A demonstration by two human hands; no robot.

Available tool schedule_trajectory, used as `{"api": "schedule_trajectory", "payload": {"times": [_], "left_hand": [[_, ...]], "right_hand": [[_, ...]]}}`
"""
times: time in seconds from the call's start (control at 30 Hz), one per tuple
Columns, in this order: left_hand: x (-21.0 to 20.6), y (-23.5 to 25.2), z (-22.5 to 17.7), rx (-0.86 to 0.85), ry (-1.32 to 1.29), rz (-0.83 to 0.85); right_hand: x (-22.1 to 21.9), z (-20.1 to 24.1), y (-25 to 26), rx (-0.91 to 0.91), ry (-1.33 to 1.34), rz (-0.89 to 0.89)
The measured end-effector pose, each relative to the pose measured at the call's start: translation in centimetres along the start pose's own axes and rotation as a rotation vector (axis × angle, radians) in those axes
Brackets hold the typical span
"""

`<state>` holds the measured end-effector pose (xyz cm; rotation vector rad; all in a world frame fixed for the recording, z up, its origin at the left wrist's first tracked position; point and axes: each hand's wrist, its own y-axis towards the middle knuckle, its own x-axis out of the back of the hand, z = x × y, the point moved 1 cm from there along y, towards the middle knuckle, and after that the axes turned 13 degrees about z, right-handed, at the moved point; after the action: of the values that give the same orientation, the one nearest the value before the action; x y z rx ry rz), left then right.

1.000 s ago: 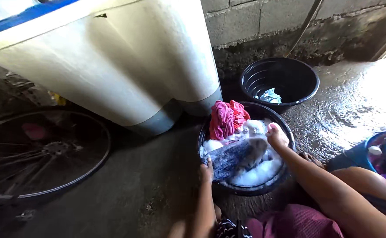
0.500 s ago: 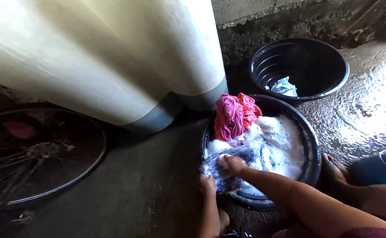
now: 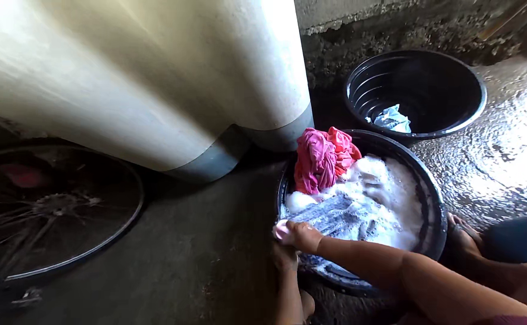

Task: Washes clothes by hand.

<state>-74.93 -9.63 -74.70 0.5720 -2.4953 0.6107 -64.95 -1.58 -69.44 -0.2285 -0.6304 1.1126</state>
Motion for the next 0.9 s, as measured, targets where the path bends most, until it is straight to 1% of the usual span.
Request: {"api": "schedule_trajectory", "payload": {"times": [0.03, 0.07, 0.17, 0.23, 0.27, 0.3, 0.33, 0.43, 0.47, 0.5, 0.53, 0.57, 0.6, 0.7, 0.77, 0.8, 0.83, 0.87, 0.9], "left_hand": [[-0.1, 0.4, 0.2, 0.024, 0.004, -0.009], [-0.1, 0.6, 0.1, 0.068, 0.03, -0.006], [0.2, 0.9, 0.0, 0.13, 0.097, 0.015], [0.1, 0.8, 0.1, 0.134, 0.1, 0.013], [0.0, 0.9, 0.0, 0.133, 0.096, 0.002], [-0.1, 0.9, -0.3, 0.138, 0.091, -0.005], [-0.2, 0.7, -0.5, 0.142, 0.091, -0.015], [-0.2, 0.2, -0.5, 0.099, 0.103, -0.009], [-0.3, 0.1, -0.4, 0.068, 0.098, 0.009], [-0.3, 0.0, -0.3, 0.057, 0.108, 0.023], [-0.3, 0.1, -0.4, 0.047, 0.056, 0.0], [-0.4, 0.1, -0.6, 0.051, -0.014, -0.028], [-0.4, 0.1, -1.1, 0.079, -0.007, -0.039], [-0.2, 0.4, -1.0, 0.119, 0.078, -0.046], [-0.3, 0.5, -0.8, 0.136, 0.1, -0.037], [-0.2, 0.6, -0.7, 0.134, 0.101, -0.042], [-0.2, 0.7, -0.7, 0.125, 0.087, -0.052], [-0.2, 0.7, -0.9, 0.12, 0.069, -0.058], [-0.3, 0.5, -0.9, 0.109, 0.051, -0.063]], "right_hand": [[0.0, -1.6, 0.6, -0.039, -0.012, 0.011], [0.5, -4.0, 0.4, -0.131, -0.037, 0.002], [4.0, -11.2, -2.3, -0.448, -0.062, -0.163], [6.2, -13.1, -4.6, -0.608, -0.046, -0.273], [6.9, -12.8, -5.4, -0.647, -0.042, -0.3], [7.1, -11.6, -5.9, -0.629, -0.018, -0.313], [6.8, -9.6, -6.1, -0.553, 0.016, -0.304], [3.1, -2.2, -3.9, -0.185, 0.038, -0.167], [1.8, -0.5, -2.7, -0.079, 0.031, -0.102], [0.6, 0.2, -1.4, -0.012, 0.026, -0.049], [-0.1, -0.2, -0.3, -0.002, 0.021, -0.009], [-0.2, -1.6, 0.3, -0.052, 0.018, 0.01], [0.2, -3.9, 0.4, -0.144, 0.007, -0.001], [3.8, -11.1, -1.8, -0.43, -0.032, -0.163], [6.1, -13.5, -3.8, -0.584, -0.04, -0.247], [6.7, -13.3, -4.4, -0.634, -0.04, -0.26], [7.0, -12.2, -4.8, -0.641, -0.033, -0.271], [6.6, -10.3, -5.0, -0.59, -0.013, -0.272], [5.8, -7.9, -4.9, -0.497, 0.014, -0.258]]}}
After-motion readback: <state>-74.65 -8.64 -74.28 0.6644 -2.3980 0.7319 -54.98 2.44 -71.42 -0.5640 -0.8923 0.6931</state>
